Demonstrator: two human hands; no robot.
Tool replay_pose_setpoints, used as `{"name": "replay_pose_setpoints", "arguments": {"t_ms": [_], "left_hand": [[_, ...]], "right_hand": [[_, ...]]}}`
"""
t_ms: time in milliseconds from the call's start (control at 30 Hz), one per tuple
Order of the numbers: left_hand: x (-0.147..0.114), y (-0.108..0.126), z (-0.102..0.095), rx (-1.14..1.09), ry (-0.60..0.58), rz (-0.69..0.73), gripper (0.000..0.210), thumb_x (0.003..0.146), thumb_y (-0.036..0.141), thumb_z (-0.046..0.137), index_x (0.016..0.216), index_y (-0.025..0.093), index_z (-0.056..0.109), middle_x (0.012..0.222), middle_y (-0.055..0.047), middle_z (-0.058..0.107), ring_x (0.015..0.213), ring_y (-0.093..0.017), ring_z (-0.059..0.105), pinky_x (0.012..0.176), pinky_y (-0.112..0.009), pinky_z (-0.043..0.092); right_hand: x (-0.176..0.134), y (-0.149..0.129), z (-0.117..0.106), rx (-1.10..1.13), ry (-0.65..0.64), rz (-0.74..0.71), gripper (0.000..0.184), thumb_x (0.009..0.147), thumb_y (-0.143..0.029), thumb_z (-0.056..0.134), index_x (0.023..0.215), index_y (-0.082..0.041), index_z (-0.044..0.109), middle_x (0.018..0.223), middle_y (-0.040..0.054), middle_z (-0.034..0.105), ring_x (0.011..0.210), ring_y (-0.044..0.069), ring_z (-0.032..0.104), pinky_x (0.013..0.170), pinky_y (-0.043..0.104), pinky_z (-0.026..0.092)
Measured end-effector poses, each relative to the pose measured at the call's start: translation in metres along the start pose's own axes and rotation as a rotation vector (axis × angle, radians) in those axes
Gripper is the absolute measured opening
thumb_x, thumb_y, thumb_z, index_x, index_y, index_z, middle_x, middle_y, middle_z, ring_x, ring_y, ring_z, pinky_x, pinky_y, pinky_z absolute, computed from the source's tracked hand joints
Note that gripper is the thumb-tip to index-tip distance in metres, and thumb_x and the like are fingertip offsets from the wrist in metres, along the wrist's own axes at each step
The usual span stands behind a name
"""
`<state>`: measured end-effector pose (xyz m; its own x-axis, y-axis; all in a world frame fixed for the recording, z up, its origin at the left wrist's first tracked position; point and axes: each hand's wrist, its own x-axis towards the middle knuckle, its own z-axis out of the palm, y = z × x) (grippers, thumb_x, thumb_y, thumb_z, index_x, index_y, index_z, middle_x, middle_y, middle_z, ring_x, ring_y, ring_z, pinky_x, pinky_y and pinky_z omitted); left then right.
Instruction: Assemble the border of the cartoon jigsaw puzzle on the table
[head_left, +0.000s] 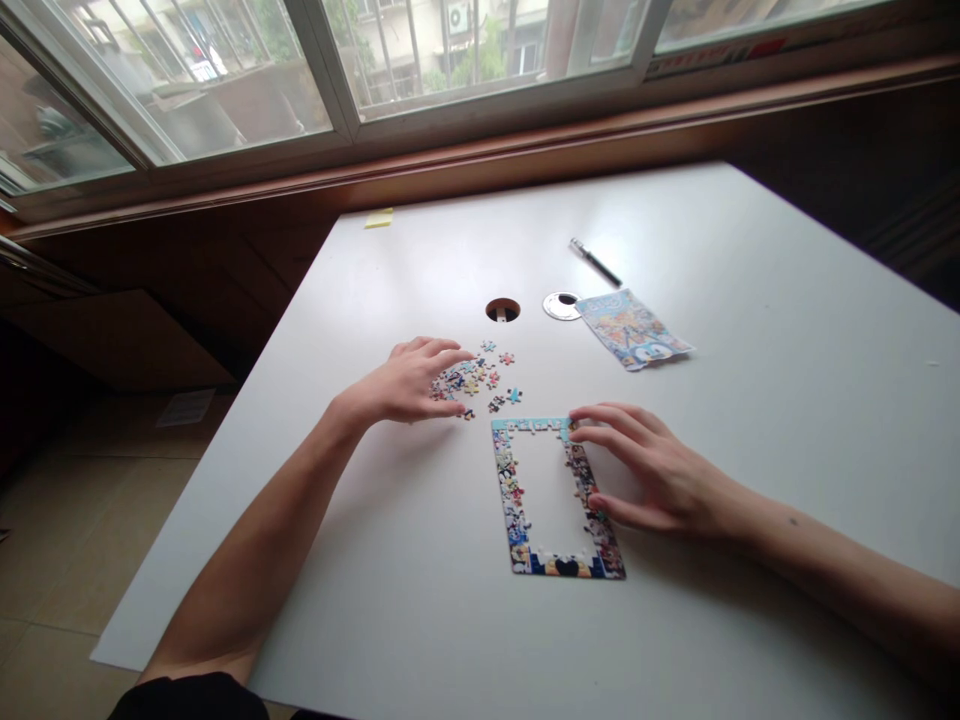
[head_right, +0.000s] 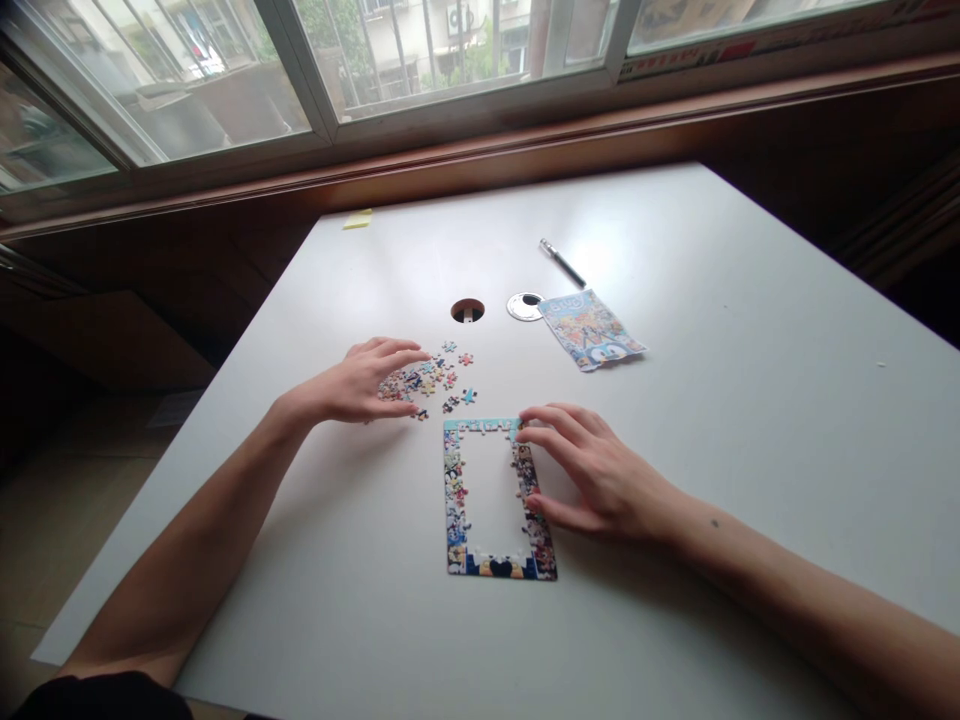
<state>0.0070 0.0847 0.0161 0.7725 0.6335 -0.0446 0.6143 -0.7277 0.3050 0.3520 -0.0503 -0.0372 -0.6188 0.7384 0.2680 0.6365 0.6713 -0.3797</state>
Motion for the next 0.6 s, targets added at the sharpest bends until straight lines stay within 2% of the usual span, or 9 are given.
{"name": "replay_pose_setpoints", "arguments": {"t_ms": [100, 167, 233, 400, 600], "left_hand": [[-0.004, -0.007, -0.006, 0.003, 0.0, -0.013, 0.051, 0.088, 0.05, 0.064, 0.134, 0.03, 0.059, 0.139, -0.009, 0.054, 0.127, -0.03, 0.048, 0.107, -0.046, 0.038], [-0.003, -0.008, -0.005, 0.0, 0.054, 0.01, 0.033, 0.092, 0.042, 0.061, 0.121, 0.028, 0.068, 0.128, -0.008, 0.059, 0.117, -0.026, 0.054, 0.103, -0.042, 0.042], [0.0, -0.007, 0.0, 0.01, 0.113, 0.043, 0.025, 0.094, 0.037, 0.059, 0.114, 0.028, 0.072, 0.121, -0.008, 0.062, 0.109, -0.023, 0.056, 0.099, -0.04, 0.043], [0.007, -0.006, 0.011, 0.065, 0.149, 0.038, 0.017, 0.093, 0.031, 0.061, 0.103, 0.027, 0.073, 0.112, -0.005, 0.066, 0.103, -0.021, 0.058, 0.095, -0.039, 0.041], [0.007, -0.009, 0.013, 0.075, 0.191, 0.024, 0.018, 0.096, 0.027, 0.053, 0.097, 0.024, 0.071, 0.108, -0.004, 0.07, 0.099, -0.02, 0.062, 0.095, -0.04, 0.036]], "right_hand": [[0.0, 0.0, 0.001, 0.003, 0.002, -0.003, 0.055, 0.082, -0.037, 0.069, 0.132, -0.027, 0.05, 0.14, 0.0138, 0.054, 0.129, 0.034, 0.05, 0.103, 0.055, 0.046], [0.0, 0.0, 0.001, 0.011, 0.002, -0.001, 0.055, 0.082, -0.038, 0.068, 0.132, -0.027, 0.05, 0.141, 0.0135, 0.054, 0.129, 0.034, 0.05, 0.102, 0.055, 0.046], [0.0, 0.0, 0.001, 0.011, 0.004, -0.002, 0.055, 0.082, -0.038, 0.068, 0.132, -0.027, 0.05, 0.141, 0.0136, 0.053, 0.129, 0.034, 0.05, 0.102, 0.055, 0.046], [0.0, 0.001, 0.0, -0.006, -0.005, -0.009, 0.057, 0.082, -0.037, 0.069, 0.133, -0.026, 0.048, 0.14, 0.0144, 0.053, 0.129, 0.034, 0.049, 0.103, 0.055, 0.045], [0.0, 0.001, 0.0, 0.0, 0.001, -0.002, 0.055, 0.082, -0.038, 0.068, 0.132, -0.027, 0.049, 0.14, 0.0134, 0.054, 0.128, 0.034, 0.05, 0.102, 0.055, 0.046]]}}
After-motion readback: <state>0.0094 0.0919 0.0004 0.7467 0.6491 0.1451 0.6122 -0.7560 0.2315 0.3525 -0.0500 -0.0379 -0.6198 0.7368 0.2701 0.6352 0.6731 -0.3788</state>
